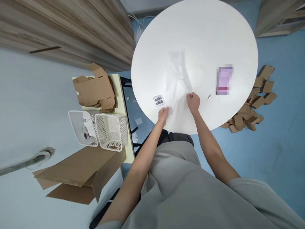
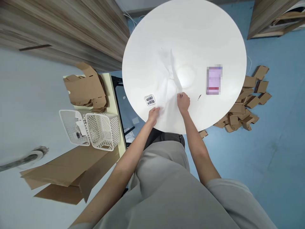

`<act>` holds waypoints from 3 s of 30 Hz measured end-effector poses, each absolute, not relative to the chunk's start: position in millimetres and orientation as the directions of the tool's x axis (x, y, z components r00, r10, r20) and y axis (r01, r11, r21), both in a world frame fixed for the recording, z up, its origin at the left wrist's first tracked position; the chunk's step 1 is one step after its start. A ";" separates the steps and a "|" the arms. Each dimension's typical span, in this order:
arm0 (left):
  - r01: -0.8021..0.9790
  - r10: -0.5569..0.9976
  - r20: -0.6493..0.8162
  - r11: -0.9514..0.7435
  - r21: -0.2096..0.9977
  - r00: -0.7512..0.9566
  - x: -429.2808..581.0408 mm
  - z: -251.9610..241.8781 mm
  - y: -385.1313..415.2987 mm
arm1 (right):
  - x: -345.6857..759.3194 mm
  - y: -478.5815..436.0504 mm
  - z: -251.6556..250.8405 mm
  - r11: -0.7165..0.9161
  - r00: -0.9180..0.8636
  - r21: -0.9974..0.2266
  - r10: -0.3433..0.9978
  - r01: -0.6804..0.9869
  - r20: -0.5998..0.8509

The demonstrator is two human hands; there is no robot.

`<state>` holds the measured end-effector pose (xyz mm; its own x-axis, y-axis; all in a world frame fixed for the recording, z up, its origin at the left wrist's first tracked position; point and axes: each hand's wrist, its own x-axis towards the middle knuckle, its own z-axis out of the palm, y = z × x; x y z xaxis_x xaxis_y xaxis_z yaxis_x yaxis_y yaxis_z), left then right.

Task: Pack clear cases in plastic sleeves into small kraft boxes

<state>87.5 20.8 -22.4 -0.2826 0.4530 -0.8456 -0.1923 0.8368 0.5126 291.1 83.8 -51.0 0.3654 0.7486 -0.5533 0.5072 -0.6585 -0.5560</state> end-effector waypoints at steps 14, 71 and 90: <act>0.700 0.911 -0.405 0.238 0.673 0.080 -6.2 -28.1 70.7 | 321.0 87.2 -46.0 -0.611 0.362 -0.677 0.791 0.410 -0.493; 0.176 0.499 -0.800 0.867 0.467 -0.333 76.0 -19.7 4.9 | 254.1 -15.4 -42.5 -0.759 0.102 -0.650 0.648 0.008 -0.755; -0.029 0.530 -0.810 0.832 0.554 -0.250 75.2 -29.5 -6.1 | 270.4 23.5 -38.3 0.202 -0.558 -0.763 0.795 0.614 -0.238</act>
<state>75.2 -6.1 -29.5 -0.2504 0.5304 -0.8099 -0.0295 0.8320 0.5540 270.4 23.5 -38.3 -0.5576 0.7954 -0.2376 0.6135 0.2021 -0.7634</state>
